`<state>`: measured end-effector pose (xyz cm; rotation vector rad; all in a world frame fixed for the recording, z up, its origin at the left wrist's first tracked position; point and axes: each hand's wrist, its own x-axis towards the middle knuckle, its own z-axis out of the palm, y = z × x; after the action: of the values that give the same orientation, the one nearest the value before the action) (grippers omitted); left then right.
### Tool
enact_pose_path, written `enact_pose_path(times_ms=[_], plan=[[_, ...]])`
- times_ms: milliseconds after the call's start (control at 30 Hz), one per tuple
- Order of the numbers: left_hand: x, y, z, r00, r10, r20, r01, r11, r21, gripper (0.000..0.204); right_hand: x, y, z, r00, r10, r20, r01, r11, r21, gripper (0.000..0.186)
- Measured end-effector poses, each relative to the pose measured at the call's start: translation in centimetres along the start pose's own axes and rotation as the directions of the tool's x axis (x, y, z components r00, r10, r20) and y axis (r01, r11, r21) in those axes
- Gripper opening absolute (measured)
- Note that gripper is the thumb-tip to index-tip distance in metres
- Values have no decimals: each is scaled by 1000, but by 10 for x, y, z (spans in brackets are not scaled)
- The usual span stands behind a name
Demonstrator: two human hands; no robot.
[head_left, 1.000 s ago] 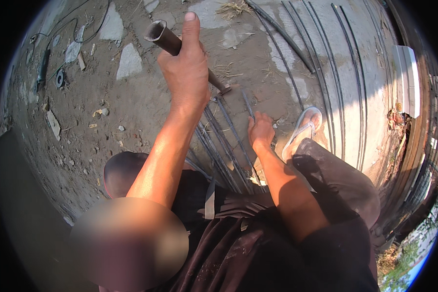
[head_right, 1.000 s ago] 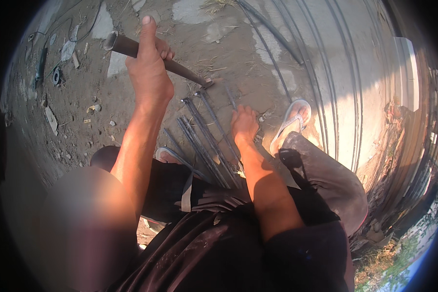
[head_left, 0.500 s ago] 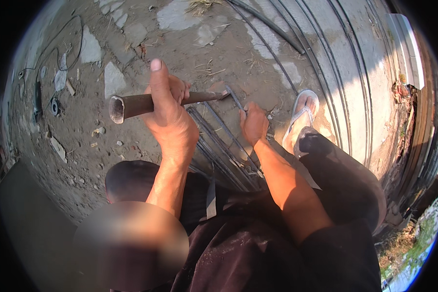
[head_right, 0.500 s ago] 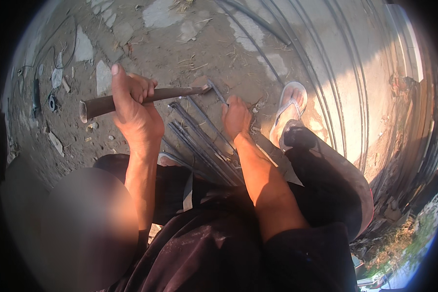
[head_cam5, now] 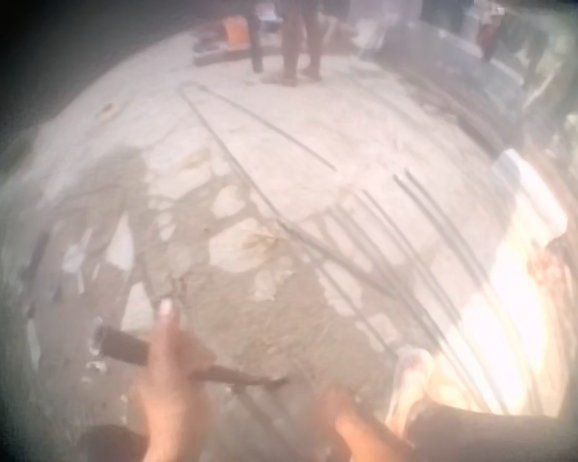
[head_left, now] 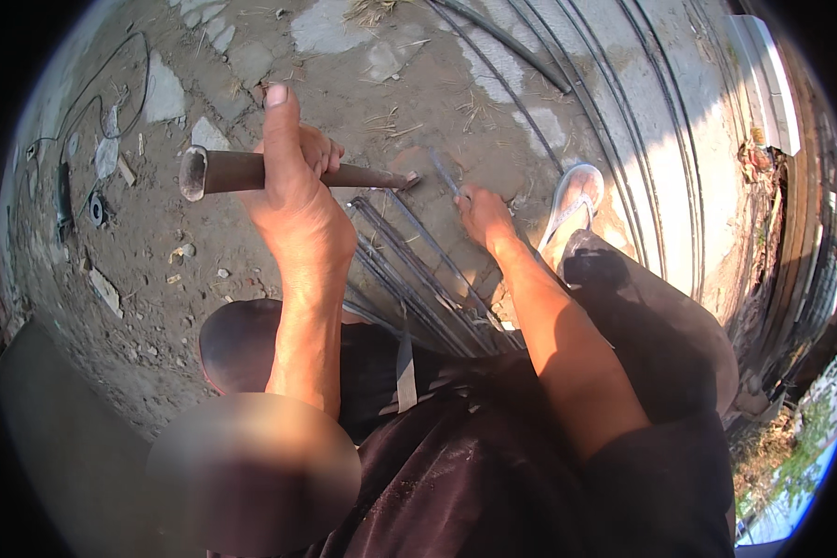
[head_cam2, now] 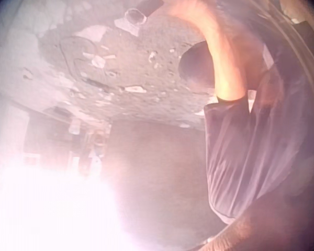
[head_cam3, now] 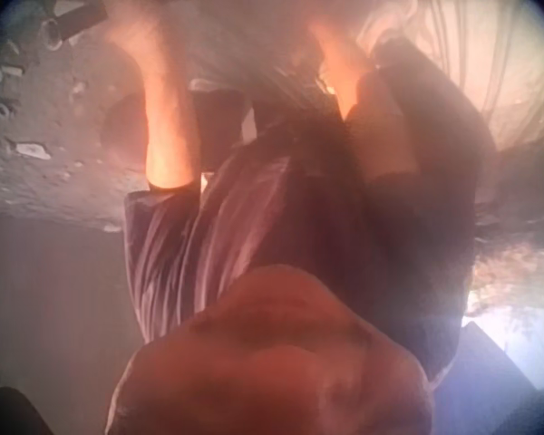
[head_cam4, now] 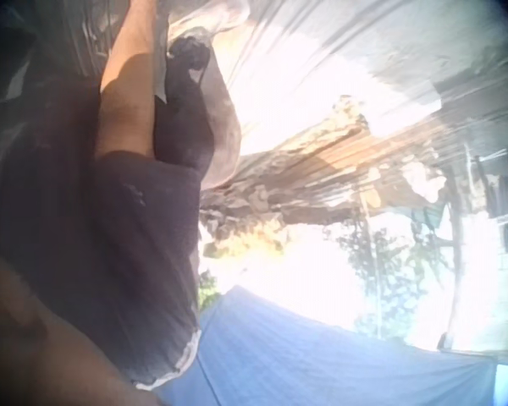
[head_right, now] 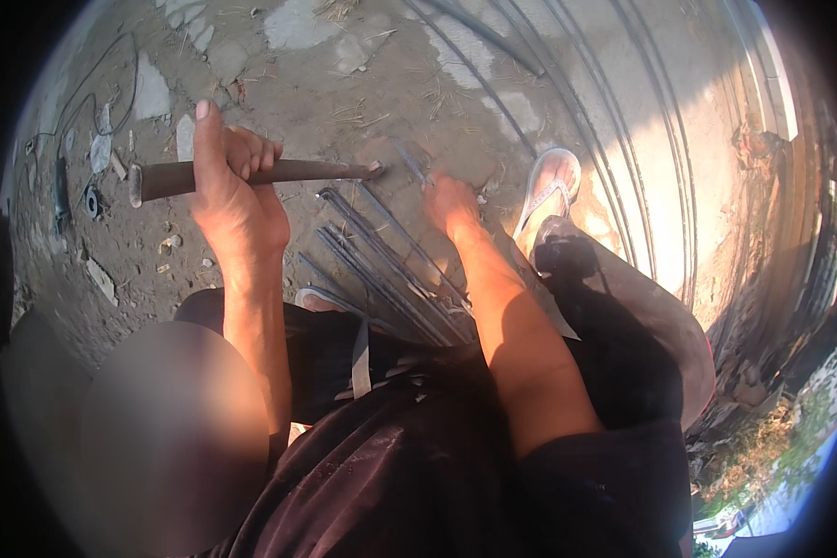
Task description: The person uses a metal pipe as a lever to snap long metal rods into shorter segments. They repeatedly position a rod over a fixed point on the ground, apply downward force with the pipe, and break the rod. The resulting pieces are gathered into a pile on the ground.
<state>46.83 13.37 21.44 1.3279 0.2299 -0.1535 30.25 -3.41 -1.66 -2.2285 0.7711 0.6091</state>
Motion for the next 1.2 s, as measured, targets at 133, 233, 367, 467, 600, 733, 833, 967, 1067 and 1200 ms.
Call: enact_pose_path(times_ms=[133, 233, 367, 467, 600, 733, 833, 967, 1067, 1200], plan=[[4, 6, 2, 1000, 8, -21, -10, 993, -120, 54, 15, 23, -13, 956, -82, 283, -20, 941, 339, 26], [8, 10, -4, 1000, 16, -23, -19, 992, -128, 54, 13, 29, -8, 935, -24, 353, -189, 811, 554, 25], [2, 10, -7, 998, 37, -42, -37, 999, 0, 55, -8, -3, -8, 999, 41, -10, -40, 998, 44, 26], [-3, 4, -4, 999, 18, -33, -16, 999, 43, 57, -17, -15, -5, 994, -3, -107, -9, 995, -103, 27], [2, -10, 3, 999, -8, -42, 4, 997, -83, 58, -16, -7, 11, 991, -89, -97, 77, 990, -114, 28], [-5, -17, 2, 1000, 17, -23, -18, 1000, -15, 56, -17, -25, 4, 999, -30, 41, 39, 972, -231, 28], [-5, -19, 3, 1000, -16, 0, 16, 999, -48, 55, -25, -31, 13, 995, -81, 60, 94, 956, -279, 25], [-2, -22, 1, 999, -44, -22, 42, 996, -84, 53, -25, -39, 16, 995, -91, 31, 96, 954, -284, 24], [1, -20, 4, 998, -54, 11, 54, 995, -84, 50, -25, -46, 19, 999, -48, -22, 39, 947, -320, 25], [9, -1, 12, 959, -104, 264, 105, 994, 13, 49, -26, -68, 12, 997, -62, -46, 38, 911, -410, 22]])
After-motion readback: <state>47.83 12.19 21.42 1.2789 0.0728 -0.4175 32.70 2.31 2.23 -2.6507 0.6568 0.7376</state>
